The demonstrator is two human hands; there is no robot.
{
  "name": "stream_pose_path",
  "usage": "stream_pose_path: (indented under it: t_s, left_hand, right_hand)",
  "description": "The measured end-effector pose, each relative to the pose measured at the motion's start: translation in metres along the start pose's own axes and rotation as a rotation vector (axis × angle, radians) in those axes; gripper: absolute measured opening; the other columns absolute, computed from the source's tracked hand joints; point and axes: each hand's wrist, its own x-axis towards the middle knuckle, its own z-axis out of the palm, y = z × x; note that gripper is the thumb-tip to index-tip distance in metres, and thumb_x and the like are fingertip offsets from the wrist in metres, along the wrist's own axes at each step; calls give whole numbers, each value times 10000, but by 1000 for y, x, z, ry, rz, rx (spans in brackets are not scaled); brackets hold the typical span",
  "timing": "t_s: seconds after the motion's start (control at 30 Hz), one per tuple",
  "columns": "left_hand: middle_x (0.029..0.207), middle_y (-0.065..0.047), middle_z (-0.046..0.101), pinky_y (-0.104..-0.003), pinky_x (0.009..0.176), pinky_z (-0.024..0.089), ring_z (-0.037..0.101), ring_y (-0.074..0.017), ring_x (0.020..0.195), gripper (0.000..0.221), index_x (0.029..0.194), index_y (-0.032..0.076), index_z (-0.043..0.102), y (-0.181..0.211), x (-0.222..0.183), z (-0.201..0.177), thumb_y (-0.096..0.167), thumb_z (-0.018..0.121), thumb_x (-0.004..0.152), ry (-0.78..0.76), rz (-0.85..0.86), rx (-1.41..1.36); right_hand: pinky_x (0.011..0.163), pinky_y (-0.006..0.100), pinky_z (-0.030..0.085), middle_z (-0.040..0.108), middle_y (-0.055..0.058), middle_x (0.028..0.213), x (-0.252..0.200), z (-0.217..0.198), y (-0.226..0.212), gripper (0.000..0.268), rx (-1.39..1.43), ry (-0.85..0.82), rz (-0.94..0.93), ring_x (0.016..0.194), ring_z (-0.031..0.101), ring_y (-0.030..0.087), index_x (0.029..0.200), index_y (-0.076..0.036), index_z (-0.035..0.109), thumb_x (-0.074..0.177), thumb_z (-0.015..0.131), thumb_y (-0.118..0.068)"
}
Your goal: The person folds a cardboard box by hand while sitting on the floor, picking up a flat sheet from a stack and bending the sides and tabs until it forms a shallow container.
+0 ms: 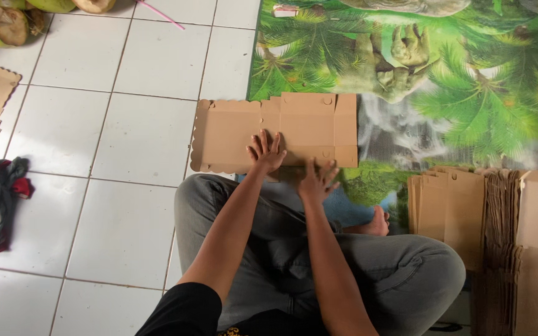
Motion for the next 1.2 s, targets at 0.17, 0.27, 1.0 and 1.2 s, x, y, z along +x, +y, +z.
stream_pose_path:
  t_s: [0.17,0.27,1.0,1.2]
  left_hand:
    - [1560,-93,-367,-630,1132,-164,-343,-414,1404,727,1567,376,-90,8,-14,-4,729,157,982,17,-21,41]
    - [1551,-75,-383,-640,1115,-197,-362,-411,1391,783,1567,382,-79,15,-21,-18,813,44,925,-44,-35,-7]
    - [1547,-48,-398,-671,1122,-120,-390,-417,1370,1085,1586,376,-86,26,-62,-47,735,610,835,-80,62,-153]
    - [1513,-90,-431,-683,1100,-143,-391,-422,1361,762,1550,387,-157,0,-8,-8,635,290,986,-65,47,22]
  right_hand:
    - [1141,688,-4,-170,190,1617,5,18,12,638,116,187,-30,1475,-146,434,1578,-303,177,1007,456,-360]
    - [1154,676,38,226,224,1474,-42,-18,-28,694,6,170,-251,1485,77,379,1591,-254,169,986,506,-213]
    - [1160,620,-116,-268,168,1590,19,-8,61,737,-14,-50,30,1438,-297,404,1595,-218,80,1010,362,-568]
    - [1182,601,-42,-199,170,1624,15,-5,20,754,-331,82,-66,1470,-254,378,1550,-49,256,1014,386,-563]
